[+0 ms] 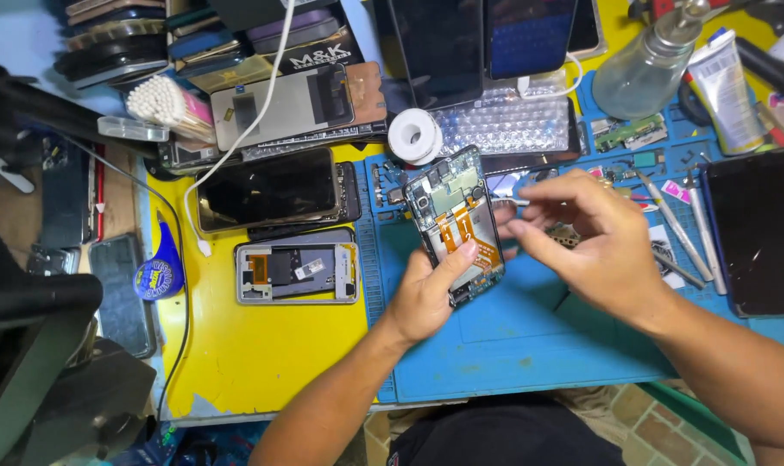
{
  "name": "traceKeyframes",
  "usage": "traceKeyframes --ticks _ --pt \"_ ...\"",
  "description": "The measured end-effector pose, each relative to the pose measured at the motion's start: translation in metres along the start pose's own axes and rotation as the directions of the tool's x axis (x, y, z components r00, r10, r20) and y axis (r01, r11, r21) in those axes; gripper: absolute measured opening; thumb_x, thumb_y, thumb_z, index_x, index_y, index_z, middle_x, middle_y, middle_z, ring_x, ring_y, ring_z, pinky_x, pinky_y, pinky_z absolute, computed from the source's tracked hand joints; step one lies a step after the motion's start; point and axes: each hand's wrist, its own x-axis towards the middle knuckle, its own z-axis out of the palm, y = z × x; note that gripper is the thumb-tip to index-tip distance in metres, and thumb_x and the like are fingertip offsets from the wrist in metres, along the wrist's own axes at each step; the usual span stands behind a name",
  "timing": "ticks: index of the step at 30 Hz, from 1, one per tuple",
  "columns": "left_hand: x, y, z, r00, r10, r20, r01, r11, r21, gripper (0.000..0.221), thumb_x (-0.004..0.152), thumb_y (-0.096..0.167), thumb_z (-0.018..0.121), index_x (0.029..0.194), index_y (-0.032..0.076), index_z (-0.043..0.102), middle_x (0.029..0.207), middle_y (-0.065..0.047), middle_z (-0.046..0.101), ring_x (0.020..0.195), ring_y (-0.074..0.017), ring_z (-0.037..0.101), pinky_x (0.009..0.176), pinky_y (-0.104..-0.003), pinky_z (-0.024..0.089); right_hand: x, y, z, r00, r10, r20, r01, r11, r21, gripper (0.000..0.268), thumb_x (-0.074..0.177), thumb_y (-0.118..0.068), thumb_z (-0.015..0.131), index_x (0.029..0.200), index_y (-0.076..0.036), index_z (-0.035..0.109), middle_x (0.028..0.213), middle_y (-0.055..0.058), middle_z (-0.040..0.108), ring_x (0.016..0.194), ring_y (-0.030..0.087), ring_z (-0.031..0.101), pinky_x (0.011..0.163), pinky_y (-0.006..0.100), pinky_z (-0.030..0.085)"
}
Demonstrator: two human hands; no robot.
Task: The person removes a battery from a disassembled smartphone using a metal tool. They then place the battery on the workbench, connect a charging cable to it, and use a small metal plate to press down on the battery while it charges.
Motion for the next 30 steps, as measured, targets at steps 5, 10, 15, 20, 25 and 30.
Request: traceKeyframes --ticks 5,10,15,20,25,30 --pt "-0.007 -0.035 -0.030 0.992 -0.093 0.080 0.088 0.994 0.073 0.049 0.106 0.028 0.040 0.138 -0.007 0.055 0.131 -0.029 0.064 0.121 -0.0331 0.062 0.109 -0.055 0.047 -0.001 -0.012 0.010 0.989 -0.150 0.008 0.150 0.985 -0.081 0.010 0.084 0.000 0.083 0.092 -0.004 0.079 0.081 0.009 0.073 0.069 0.018 0.069 0.066 0.030 0.058" --pt "-0.006 -0.032 -0.036 0.968 -0.073 0.240 -0.010 0.946 0.325 0.069 0.109 0.041 0.011 0.146 -0.004 0.050 0.144 -0.028 0.057 0.136 -0.0388 0.053 0.121 -0.055 0.034 -0.001 -0.014 0.013 0.988 -0.155 -0.030 0.153 0.987 -0.056 0.007 0.084 0.000 0.081 0.088 -0.004 0.079 0.078 0.007 0.073 0.065 0.016 0.068 0.065 0.028 0.058" --pt "0.000 -0.014 -0.026 0.944 0.052 0.325 -0.201 0.874 0.443 0.069 0.107 0.048 0.046 0.155 -0.001 0.039 0.150 -0.021 0.044 0.145 -0.0312 0.038 0.126 -0.047 0.026 0.002 -0.021 0.008 0.988 -0.152 -0.026 0.152 0.988 -0.018 0.007 0.082 0.005 0.078 0.085 -0.001 0.078 0.076 0.010 0.074 0.063 0.019 0.070 0.064 0.030 0.058" --pt "0.001 -0.014 -0.026 0.940 0.077 0.333 -0.204 0.908 0.366 0.085 0.101 0.040 0.066 0.163 0.002 0.022 0.155 -0.021 0.040 0.148 -0.0263 0.034 0.127 -0.041 0.025 0.005 -0.027 0.002 0.990 -0.139 0.006 0.139 0.990 -0.010 0.008 0.082 0.005 0.077 0.086 -0.002 0.078 0.076 0.010 0.075 0.064 0.019 0.071 0.064 0.031 0.058" --pt "0.002 -0.019 -0.033 0.949 0.076 0.307 -0.181 0.925 0.333 0.094 0.091 0.032 0.077 0.161 -0.001 0.023 0.151 -0.025 0.044 0.145 -0.0301 0.042 0.124 -0.039 0.033 0.005 -0.032 -0.002 0.992 -0.120 0.042 0.120 0.993 -0.012 0.009 0.083 0.004 0.076 0.087 -0.004 0.079 0.077 0.008 0.077 0.064 0.018 0.073 0.062 0.029 0.057" --pt "0.003 -0.019 -0.035 0.953 0.119 0.280 -0.220 0.904 0.366 0.104 0.078 0.026 0.086 0.159 -0.003 0.028 0.146 -0.028 0.048 0.139 -0.0327 0.049 0.120 -0.040 0.040 0.005 -0.034 -0.002 0.990 -0.128 0.057 0.130 0.991 -0.038 0.008 0.083 0.002 0.077 0.088 -0.004 0.079 0.079 0.008 0.079 0.065 0.018 0.075 0.060 0.029 0.056"
